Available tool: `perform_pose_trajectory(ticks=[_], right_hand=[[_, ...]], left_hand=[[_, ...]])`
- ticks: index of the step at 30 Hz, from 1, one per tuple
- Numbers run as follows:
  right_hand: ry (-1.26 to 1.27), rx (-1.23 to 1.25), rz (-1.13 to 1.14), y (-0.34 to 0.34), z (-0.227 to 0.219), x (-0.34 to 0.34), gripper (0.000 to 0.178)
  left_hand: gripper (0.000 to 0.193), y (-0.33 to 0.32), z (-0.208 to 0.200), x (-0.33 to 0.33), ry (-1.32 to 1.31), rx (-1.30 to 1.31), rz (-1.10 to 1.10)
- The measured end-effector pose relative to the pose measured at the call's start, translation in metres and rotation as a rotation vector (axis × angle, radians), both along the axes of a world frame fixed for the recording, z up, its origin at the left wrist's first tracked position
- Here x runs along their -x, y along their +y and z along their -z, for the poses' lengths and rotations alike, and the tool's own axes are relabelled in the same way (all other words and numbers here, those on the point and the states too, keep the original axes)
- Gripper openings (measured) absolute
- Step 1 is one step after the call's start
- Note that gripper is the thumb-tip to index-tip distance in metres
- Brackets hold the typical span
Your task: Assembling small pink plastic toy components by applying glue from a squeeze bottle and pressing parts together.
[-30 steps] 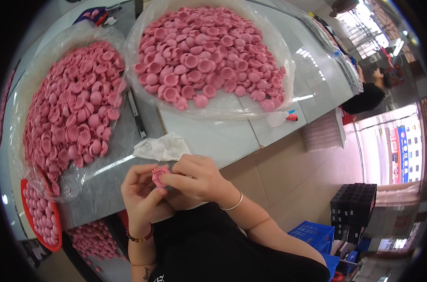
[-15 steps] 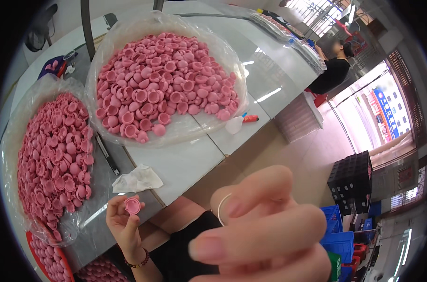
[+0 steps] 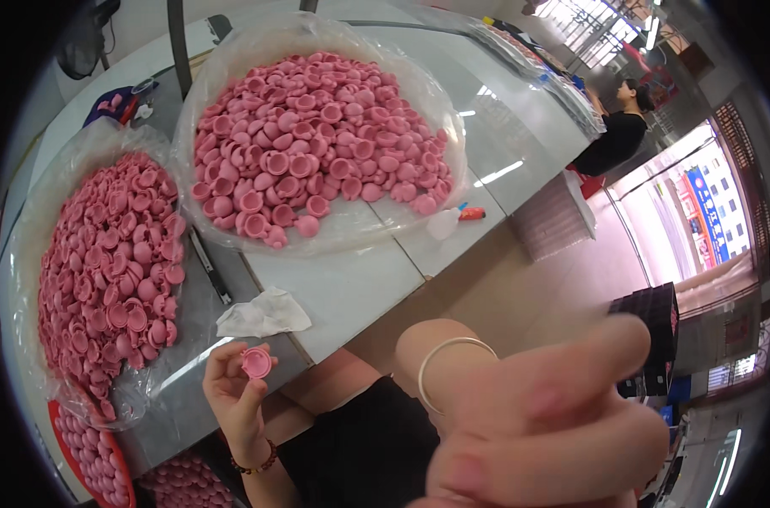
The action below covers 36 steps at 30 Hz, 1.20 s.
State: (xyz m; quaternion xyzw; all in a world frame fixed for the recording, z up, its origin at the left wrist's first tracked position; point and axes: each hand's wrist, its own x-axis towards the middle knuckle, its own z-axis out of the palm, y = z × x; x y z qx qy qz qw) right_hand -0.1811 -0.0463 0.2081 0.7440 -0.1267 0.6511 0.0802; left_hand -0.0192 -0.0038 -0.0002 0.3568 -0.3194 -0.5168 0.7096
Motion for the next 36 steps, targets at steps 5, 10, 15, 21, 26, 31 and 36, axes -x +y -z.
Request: perform_pose_trajectory(ticks=[5, 10, 15, 21, 26, 31, 36], right_hand=[[0.034, 0.234, -0.453, -0.025, 0.024, 0.021, 0.011], [-0.239, -0.232, 0.306, -0.071, 0.123, 0.073, 0.034], [-0.185, -0.809, 0.553, -0.105, 0.192, 0.12, 0.058], [0.012, -1.025, 0.587, -0.131, 0.217, 0.128, 0.04], [-0.049, -0.877, 0.661, -0.124, 0.202, 0.113, 0.024], [-0.316, -1.062, -0.474, -0.09, 0.191, 0.032, 0.025], [-0.337, -1.36, -0.967, -0.06, 0.164, -0.026, 0.041]], left_hand=[[0.05, 0.005, 0.0, -0.005, 0.001, -0.009, 0.002], [0.049, 0.011, -0.001, -0.012, -0.054, -0.019, -0.012], [0.048, 0.01, -0.004, -0.009, -0.004, -0.037, -0.015], [0.049, 0.014, -0.002, -0.017, -0.117, 0.035, -0.174], [0.049, 0.011, 0.002, -0.022, -0.139, 0.041, -0.184], [0.051, 0.017, 0.005, -0.024, -0.204, -0.002, -0.153], [0.051, 0.02, 0.007, -0.027, -0.196, -0.014, -0.188]])
